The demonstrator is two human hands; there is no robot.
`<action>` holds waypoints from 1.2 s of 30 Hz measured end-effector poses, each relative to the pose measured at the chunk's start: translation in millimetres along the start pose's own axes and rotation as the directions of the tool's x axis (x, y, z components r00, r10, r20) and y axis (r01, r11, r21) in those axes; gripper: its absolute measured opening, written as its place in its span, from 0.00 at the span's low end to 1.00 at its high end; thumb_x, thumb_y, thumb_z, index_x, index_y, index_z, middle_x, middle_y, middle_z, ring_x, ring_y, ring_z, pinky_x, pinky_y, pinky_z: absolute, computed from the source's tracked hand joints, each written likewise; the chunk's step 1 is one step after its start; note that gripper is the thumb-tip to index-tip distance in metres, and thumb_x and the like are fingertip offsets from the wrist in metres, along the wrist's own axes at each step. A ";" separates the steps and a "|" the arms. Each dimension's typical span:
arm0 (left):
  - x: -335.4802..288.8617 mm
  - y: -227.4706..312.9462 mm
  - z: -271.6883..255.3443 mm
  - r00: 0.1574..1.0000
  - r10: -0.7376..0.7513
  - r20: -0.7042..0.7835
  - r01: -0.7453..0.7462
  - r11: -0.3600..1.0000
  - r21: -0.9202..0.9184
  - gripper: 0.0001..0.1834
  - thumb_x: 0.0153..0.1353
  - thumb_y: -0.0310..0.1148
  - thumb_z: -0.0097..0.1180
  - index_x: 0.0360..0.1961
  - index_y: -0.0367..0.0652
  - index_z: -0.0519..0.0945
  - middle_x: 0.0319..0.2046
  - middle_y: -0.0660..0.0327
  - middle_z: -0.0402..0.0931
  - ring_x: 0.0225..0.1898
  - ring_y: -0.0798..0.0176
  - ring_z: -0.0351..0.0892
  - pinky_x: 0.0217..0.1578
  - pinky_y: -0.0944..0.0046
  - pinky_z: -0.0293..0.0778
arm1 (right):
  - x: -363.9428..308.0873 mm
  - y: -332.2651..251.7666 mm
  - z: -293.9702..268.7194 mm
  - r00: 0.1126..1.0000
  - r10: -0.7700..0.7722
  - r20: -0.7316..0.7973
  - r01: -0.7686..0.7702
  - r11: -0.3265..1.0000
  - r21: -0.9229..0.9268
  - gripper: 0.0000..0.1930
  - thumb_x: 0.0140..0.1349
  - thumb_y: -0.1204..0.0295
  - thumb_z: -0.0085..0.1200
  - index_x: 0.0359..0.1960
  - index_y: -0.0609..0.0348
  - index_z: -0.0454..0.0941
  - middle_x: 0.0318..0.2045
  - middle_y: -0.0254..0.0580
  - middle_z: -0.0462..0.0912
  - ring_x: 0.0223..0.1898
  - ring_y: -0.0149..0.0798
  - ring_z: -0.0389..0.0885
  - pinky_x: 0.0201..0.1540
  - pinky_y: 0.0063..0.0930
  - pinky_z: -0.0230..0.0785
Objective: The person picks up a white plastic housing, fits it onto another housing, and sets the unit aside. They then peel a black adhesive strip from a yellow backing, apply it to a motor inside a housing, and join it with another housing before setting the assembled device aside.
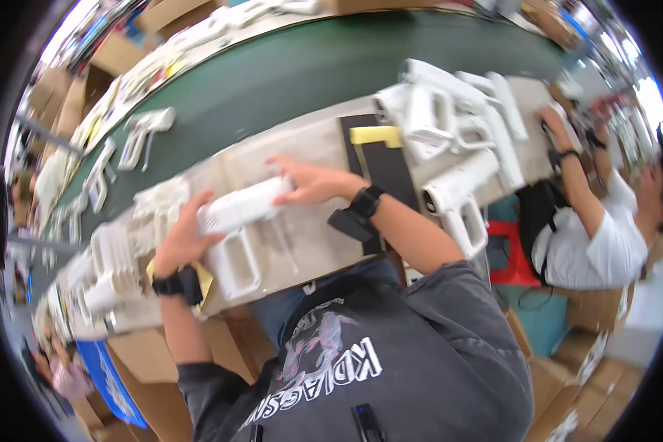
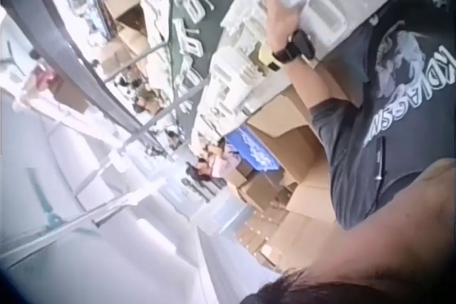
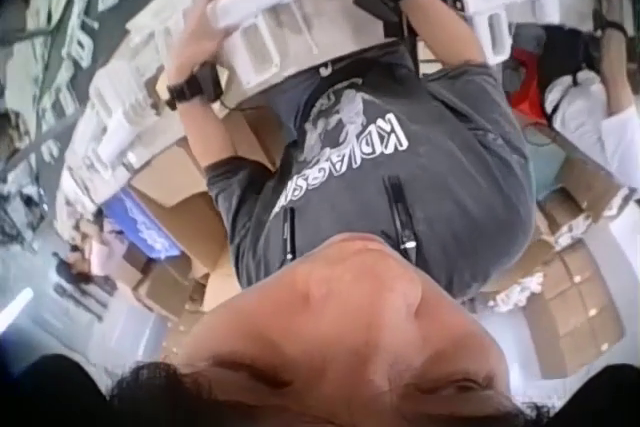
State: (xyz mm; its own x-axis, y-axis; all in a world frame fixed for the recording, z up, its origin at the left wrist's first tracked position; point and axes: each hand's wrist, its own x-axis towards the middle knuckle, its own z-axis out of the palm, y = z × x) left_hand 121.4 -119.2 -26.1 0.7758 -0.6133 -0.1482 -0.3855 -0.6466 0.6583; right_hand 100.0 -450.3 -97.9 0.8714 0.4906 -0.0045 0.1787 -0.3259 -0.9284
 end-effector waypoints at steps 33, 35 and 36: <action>-16.5 20.2 -40.5 0.868 0.031 -0.496 -0.188 0.944 -0.271 0.16 0.68 0.26 0.57 0.57 0.40 0.78 0.53 0.60 0.78 0.53 0.63 0.79 0.53 0.62 0.76 | -498.0 149.7 -376.4 0.273 -0.077 -0.959 -0.686 0.684 -0.250 0.17 0.68 0.57 0.58 0.47 0.58 0.83 0.42 0.42 0.84 0.41 0.43 0.82 0.45 0.36 0.73; -0.9 11.3 -51.2 0.867 -0.053 -0.496 -0.095 0.959 -0.268 0.17 0.68 0.30 0.59 0.57 0.42 0.79 0.54 0.61 0.78 0.54 0.63 0.79 0.53 0.61 0.77 | -415.7 192.9 -366.4 0.492 -0.302 -0.816 -0.693 0.431 -0.577 0.18 0.72 0.60 0.52 0.51 0.62 0.83 0.47 0.48 0.87 0.46 0.48 0.85 0.54 0.36 0.74; 3.9 1.2 -63.3 0.864 -0.083 -0.497 -0.047 0.969 -0.243 0.17 0.67 0.31 0.61 0.56 0.43 0.79 0.54 0.62 0.79 0.53 0.63 0.79 0.52 0.60 0.77 | -408.2 197.1 -361.6 0.231 -0.129 -0.964 -0.814 0.517 -0.264 0.17 0.71 0.60 0.52 0.48 0.59 0.85 0.44 0.50 0.86 0.47 0.51 0.82 0.51 0.38 0.74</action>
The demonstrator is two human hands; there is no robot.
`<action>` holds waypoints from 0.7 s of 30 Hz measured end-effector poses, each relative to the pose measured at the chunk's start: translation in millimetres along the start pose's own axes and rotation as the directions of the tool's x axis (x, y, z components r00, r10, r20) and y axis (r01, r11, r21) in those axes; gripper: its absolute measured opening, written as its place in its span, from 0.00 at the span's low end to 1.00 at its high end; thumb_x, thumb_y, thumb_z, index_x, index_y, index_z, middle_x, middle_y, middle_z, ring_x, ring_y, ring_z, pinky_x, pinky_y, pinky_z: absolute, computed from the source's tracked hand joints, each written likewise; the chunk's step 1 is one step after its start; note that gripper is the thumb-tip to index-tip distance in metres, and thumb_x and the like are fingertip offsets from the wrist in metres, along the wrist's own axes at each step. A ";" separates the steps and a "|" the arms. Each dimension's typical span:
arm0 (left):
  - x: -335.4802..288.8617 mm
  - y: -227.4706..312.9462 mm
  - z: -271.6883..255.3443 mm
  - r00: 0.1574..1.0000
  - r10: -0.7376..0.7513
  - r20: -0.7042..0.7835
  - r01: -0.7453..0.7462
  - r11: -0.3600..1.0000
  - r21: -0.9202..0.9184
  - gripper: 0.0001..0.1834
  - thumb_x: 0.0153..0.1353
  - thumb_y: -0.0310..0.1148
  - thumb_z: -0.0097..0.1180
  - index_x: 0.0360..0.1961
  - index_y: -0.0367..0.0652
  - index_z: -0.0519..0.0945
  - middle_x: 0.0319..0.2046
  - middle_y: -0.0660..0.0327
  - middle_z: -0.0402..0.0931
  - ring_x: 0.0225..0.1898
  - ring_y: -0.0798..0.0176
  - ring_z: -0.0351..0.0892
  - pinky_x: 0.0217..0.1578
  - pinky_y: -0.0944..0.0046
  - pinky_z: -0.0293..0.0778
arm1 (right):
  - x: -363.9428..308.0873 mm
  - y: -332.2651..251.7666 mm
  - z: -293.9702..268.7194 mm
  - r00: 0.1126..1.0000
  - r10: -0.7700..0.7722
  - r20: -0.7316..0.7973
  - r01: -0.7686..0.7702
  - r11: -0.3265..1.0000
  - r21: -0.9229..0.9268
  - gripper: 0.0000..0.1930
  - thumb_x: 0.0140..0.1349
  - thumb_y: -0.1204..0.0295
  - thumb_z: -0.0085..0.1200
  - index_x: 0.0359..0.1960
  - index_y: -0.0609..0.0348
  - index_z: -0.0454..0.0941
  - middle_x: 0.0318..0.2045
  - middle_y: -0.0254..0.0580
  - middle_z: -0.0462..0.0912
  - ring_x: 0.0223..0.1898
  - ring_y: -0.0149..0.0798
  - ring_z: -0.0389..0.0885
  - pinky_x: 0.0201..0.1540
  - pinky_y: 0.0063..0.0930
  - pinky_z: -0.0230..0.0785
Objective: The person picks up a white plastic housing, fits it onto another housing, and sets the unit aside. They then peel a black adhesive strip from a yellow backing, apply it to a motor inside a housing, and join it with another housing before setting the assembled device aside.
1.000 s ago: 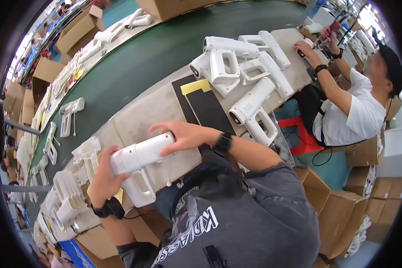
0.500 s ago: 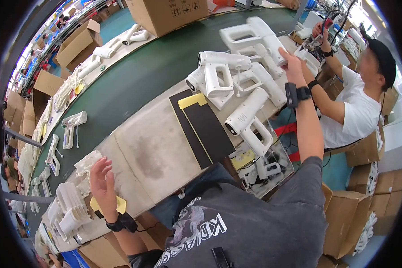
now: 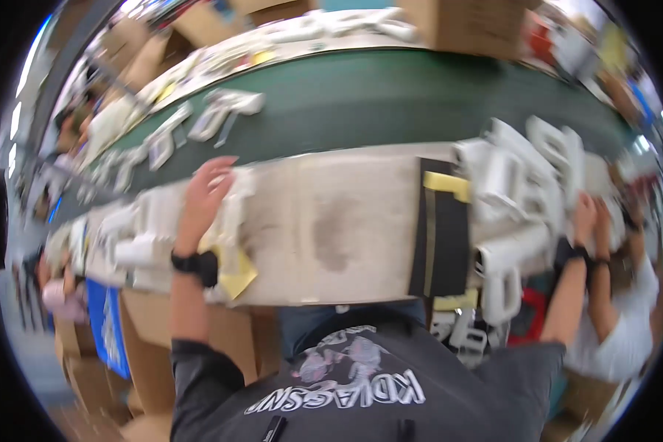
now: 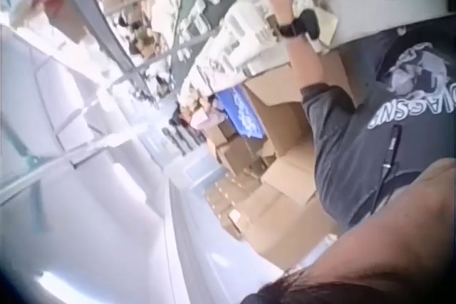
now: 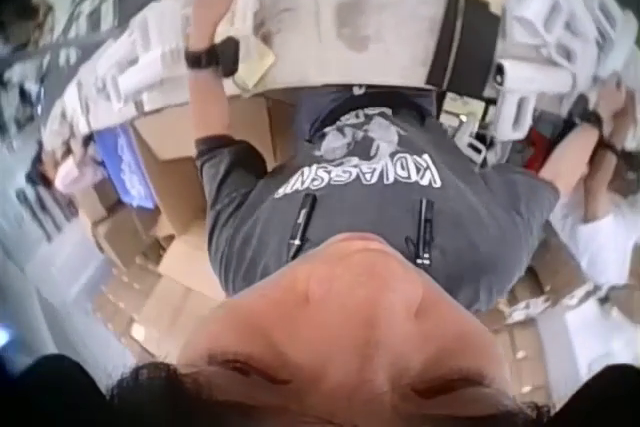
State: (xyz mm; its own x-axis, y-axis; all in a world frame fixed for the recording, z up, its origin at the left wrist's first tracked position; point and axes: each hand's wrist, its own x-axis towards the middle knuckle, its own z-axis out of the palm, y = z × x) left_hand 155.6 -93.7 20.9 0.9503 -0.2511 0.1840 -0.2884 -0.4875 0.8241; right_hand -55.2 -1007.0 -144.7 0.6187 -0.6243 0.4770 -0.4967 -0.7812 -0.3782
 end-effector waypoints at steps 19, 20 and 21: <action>226.9 -237.9 -76.1 0.816 -0.525 -0.242 0.524 0.495 0.693 0.67 0.44 0.68 0.72 0.74 0.39 0.52 0.74 0.50 0.54 0.76 0.47 0.51 0.70 0.39 0.56 | -109.2 -224.3 -179.2 0.995 0.037 0.094 -0.084 0.822 0.563 0.16 0.78 0.69 0.45 0.59 0.66 0.74 0.53 0.43 0.80 0.49 0.33 0.77 0.56 0.26 0.68; 227.5 -257.2 -88.1 0.826 -0.526 -0.204 0.500 0.515 0.696 0.70 0.44 0.70 0.71 0.76 0.39 0.48 0.77 0.50 0.48 0.78 0.47 0.47 0.72 0.41 0.54 | -112.1 -227.5 -184.2 0.995 0.038 0.093 -0.085 0.819 0.567 0.16 0.78 0.69 0.45 0.59 0.66 0.74 0.53 0.43 0.80 0.49 0.33 0.77 0.56 0.26 0.68; 227.5 -268.0 -87.6 0.859 -0.476 -0.188 0.451 0.528 0.720 0.68 0.43 0.66 0.73 0.74 0.37 0.51 0.74 0.46 0.54 0.74 0.44 0.56 0.71 0.44 0.58 | -114.8 -228.7 -188.0 0.975 -0.061 0.214 -0.106 0.718 0.688 0.14 0.78 0.70 0.44 0.57 0.66 0.74 0.49 0.43 0.79 0.47 0.32 0.76 0.54 0.25 0.68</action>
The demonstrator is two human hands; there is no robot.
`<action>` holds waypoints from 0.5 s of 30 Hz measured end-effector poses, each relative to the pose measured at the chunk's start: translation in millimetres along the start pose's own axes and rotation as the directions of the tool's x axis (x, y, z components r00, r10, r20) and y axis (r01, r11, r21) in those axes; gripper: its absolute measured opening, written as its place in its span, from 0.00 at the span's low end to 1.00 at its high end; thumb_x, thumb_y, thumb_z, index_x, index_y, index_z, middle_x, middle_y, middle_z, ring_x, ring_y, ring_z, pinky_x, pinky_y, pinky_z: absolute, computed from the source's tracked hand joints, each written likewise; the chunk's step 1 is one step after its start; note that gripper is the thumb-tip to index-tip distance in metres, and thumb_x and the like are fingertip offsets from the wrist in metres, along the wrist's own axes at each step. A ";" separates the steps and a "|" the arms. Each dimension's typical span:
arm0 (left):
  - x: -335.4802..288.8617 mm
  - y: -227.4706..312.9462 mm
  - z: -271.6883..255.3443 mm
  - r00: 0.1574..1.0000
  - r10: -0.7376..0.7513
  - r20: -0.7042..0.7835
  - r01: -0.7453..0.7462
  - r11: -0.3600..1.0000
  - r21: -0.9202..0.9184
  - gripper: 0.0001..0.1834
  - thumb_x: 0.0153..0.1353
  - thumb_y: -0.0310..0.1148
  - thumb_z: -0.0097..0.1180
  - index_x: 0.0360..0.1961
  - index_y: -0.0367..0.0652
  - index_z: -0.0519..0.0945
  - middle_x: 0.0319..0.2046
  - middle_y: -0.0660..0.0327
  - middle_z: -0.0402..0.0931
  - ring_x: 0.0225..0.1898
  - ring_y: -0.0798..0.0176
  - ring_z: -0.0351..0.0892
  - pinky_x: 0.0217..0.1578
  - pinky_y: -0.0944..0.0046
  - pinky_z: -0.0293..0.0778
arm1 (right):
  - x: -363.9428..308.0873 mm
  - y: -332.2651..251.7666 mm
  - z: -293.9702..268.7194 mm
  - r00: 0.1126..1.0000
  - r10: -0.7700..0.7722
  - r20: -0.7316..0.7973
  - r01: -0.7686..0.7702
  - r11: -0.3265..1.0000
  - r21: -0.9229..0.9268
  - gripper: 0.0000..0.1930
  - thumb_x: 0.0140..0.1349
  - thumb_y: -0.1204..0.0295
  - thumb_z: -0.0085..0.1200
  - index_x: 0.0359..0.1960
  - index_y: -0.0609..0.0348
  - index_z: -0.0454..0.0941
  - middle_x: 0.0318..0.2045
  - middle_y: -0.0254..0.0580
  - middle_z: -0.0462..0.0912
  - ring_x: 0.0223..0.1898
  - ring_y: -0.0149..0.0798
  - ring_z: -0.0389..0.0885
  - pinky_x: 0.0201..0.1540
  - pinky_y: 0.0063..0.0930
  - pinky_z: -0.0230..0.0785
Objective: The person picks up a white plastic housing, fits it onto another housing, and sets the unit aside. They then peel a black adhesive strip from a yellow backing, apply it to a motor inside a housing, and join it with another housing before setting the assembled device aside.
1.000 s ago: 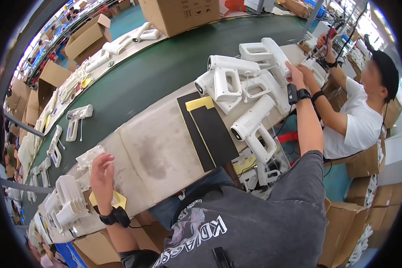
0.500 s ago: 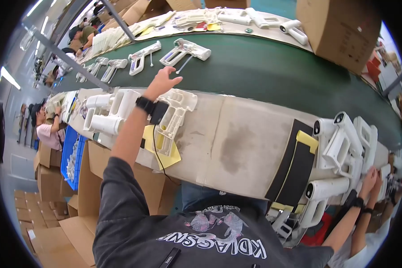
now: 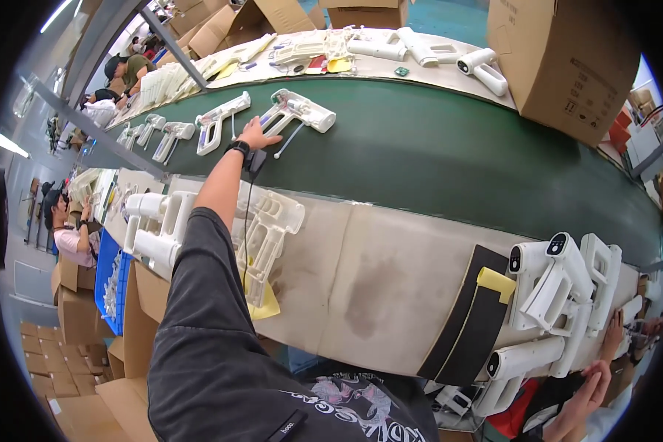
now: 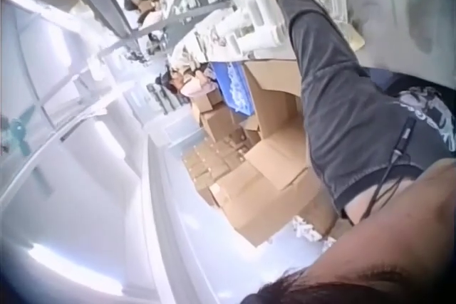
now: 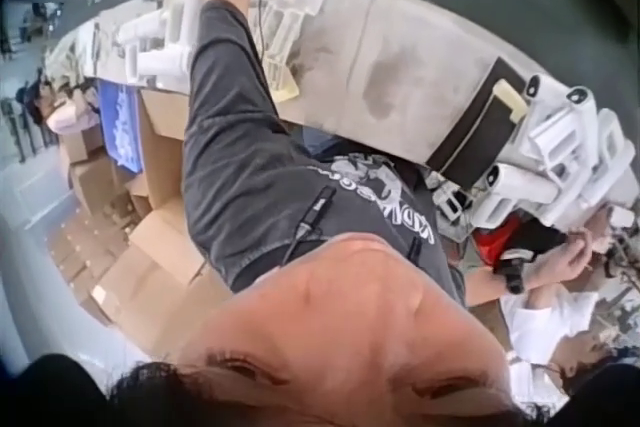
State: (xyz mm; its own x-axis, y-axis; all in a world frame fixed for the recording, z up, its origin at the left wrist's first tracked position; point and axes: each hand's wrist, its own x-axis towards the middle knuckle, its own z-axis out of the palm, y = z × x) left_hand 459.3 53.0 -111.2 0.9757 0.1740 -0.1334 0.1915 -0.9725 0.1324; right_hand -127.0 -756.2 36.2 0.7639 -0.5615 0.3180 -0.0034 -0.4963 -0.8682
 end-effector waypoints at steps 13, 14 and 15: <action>-159.9 58.6 -87.6 0.951 0.149 -0.271 -0.227 0.932 -0.283 0.53 0.42 0.57 0.77 0.60 0.34 0.64 0.53 0.41 0.75 0.57 0.39 0.73 0.59 0.49 0.70 | -21.3 -77.3 119.5 0.894 -0.094 0.438 0.073 0.995 0.065 0.07 0.72 0.77 0.48 0.46 0.66 0.77 0.39 0.39 0.78 0.41 0.31 0.76 0.48 0.24 0.67; -187.0 70.3 -87.2 0.934 0.174 -0.313 -0.265 0.924 -0.276 0.52 0.42 0.57 0.77 0.59 0.35 0.65 0.52 0.42 0.75 0.57 0.39 0.73 0.59 0.48 0.70 | -29.2 -78.7 121.1 0.889 -0.106 0.446 0.076 0.994 0.084 0.07 0.71 0.77 0.50 0.45 0.66 0.77 0.39 0.39 0.78 0.41 0.31 0.76 0.48 0.25 0.68; -219.2 80.6 -86.6 0.922 0.179 -0.344 -0.284 0.915 -0.286 0.51 0.42 0.56 0.78 0.58 0.35 0.65 0.51 0.42 0.75 0.56 0.40 0.72 0.58 0.48 0.69 | -35.7 -78.8 123.8 0.881 -0.096 0.463 0.051 0.993 0.110 0.07 0.71 0.77 0.50 0.45 0.66 0.78 0.39 0.39 0.78 0.41 0.31 0.76 0.48 0.25 0.68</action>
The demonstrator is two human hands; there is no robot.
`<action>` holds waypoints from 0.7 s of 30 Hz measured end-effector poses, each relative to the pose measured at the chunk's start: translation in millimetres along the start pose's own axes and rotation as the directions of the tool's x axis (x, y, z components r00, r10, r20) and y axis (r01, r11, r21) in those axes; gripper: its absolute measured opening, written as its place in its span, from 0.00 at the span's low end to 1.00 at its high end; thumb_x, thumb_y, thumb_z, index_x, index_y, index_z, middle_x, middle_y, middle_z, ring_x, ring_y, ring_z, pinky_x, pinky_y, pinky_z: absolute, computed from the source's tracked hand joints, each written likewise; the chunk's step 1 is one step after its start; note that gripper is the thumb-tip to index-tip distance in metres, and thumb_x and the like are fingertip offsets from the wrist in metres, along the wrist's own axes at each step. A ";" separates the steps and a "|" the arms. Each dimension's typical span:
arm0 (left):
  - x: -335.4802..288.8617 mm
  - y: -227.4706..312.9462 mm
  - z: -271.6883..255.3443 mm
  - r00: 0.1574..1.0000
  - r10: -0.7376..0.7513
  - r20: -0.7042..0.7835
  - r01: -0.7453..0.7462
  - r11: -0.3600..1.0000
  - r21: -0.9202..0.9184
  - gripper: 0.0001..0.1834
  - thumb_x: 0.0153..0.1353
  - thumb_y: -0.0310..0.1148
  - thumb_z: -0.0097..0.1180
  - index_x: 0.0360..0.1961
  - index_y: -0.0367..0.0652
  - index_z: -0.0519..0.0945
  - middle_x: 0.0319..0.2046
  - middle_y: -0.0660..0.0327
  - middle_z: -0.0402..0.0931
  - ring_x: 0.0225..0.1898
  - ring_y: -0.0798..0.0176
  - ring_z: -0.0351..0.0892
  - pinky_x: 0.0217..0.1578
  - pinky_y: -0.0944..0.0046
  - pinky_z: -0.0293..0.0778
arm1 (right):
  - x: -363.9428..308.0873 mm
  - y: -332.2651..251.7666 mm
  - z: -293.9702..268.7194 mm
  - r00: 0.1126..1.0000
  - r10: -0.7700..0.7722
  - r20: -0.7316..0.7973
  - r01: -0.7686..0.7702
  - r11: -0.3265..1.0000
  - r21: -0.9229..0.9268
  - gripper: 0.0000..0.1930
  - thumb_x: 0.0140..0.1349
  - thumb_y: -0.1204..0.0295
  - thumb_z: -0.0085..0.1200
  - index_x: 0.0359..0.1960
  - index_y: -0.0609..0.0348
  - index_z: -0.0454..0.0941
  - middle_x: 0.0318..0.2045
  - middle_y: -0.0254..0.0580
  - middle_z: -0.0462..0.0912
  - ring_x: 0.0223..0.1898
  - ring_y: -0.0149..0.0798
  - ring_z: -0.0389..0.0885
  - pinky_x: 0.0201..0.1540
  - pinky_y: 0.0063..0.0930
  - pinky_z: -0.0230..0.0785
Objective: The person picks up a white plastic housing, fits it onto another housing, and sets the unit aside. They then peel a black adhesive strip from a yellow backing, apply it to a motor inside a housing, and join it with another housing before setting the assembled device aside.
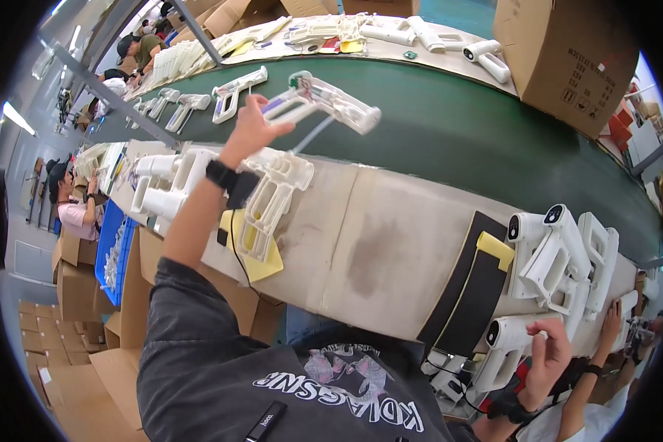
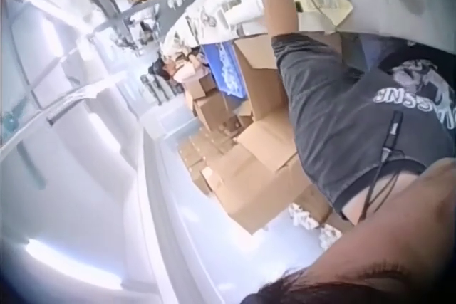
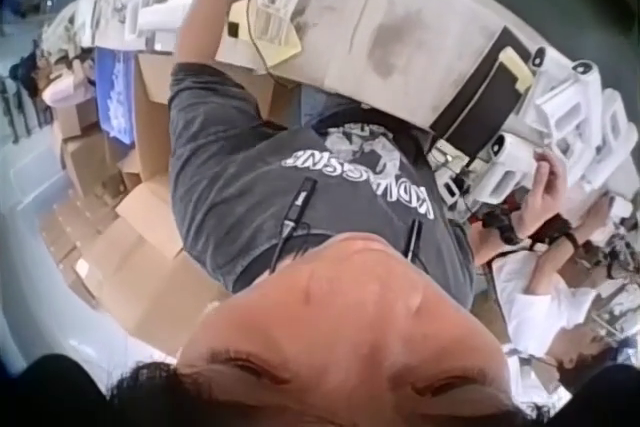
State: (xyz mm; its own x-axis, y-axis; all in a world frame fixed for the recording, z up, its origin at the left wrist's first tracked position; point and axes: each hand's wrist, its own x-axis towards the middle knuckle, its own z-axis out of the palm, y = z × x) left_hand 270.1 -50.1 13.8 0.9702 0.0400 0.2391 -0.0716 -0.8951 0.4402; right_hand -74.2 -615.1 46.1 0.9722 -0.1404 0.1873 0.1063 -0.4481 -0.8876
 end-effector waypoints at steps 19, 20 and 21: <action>-321.0 96.6 83.8 0.964 -0.159 -0.214 0.085 0.944 -0.318 0.41 0.49 0.36 0.76 0.57 0.34 0.64 0.57 0.45 0.66 0.62 0.39 0.61 0.63 0.43 0.59 | -9.6 -34.5 154.5 0.877 -0.044 0.479 -0.094 0.961 0.260 0.09 0.65 0.84 0.53 0.46 0.68 0.80 0.38 0.42 0.82 0.43 0.35 0.81 0.49 0.27 0.72; -324.1 94.2 80.0 0.977 -0.127 -0.170 0.067 0.946 -0.318 0.38 0.51 0.38 0.74 0.58 0.35 0.66 0.58 0.45 0.67 0.61 0.39 0.62 0.62 0.44 0.60 | -7.2 -34.4 158.8 0.870 -0.052 0.490 -0.082 0.965 0.249 0.09 0.65 0.84 0.53 0.46 0.67 0.80 0.38 0.42 0.82 0.43 0.34 0.81 0.49 0.27 0.72; -326.3 92.0 75.3 0.988 -0.094 -0.126 0.049 0.947 -0.319 0.36 0.54 0.40 0.73 0.58 0.35 0.68 0.58 0.46 0.67 0.61 0.40 0.64 0.62 0.45 0.61 | -6.0 -34.7 162.6 0.861 -0.058 0.506 -0.082 0.965 0.251 0.09 0.65 0.84 0.53 0.46 0.67 0.80 0.38 0.42 0.82 0.43 0.34 0.81 0.49 0.27 0.72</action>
State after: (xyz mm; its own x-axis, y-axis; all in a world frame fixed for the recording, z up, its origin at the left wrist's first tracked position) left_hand -35.6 -178.9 -88.9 0.9358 0.1791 0.3036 -0.0938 -0.7037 0.7043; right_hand -49.8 -455.1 7.3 0.9361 0.3516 0.0002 0.0750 -0.1992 -0.9771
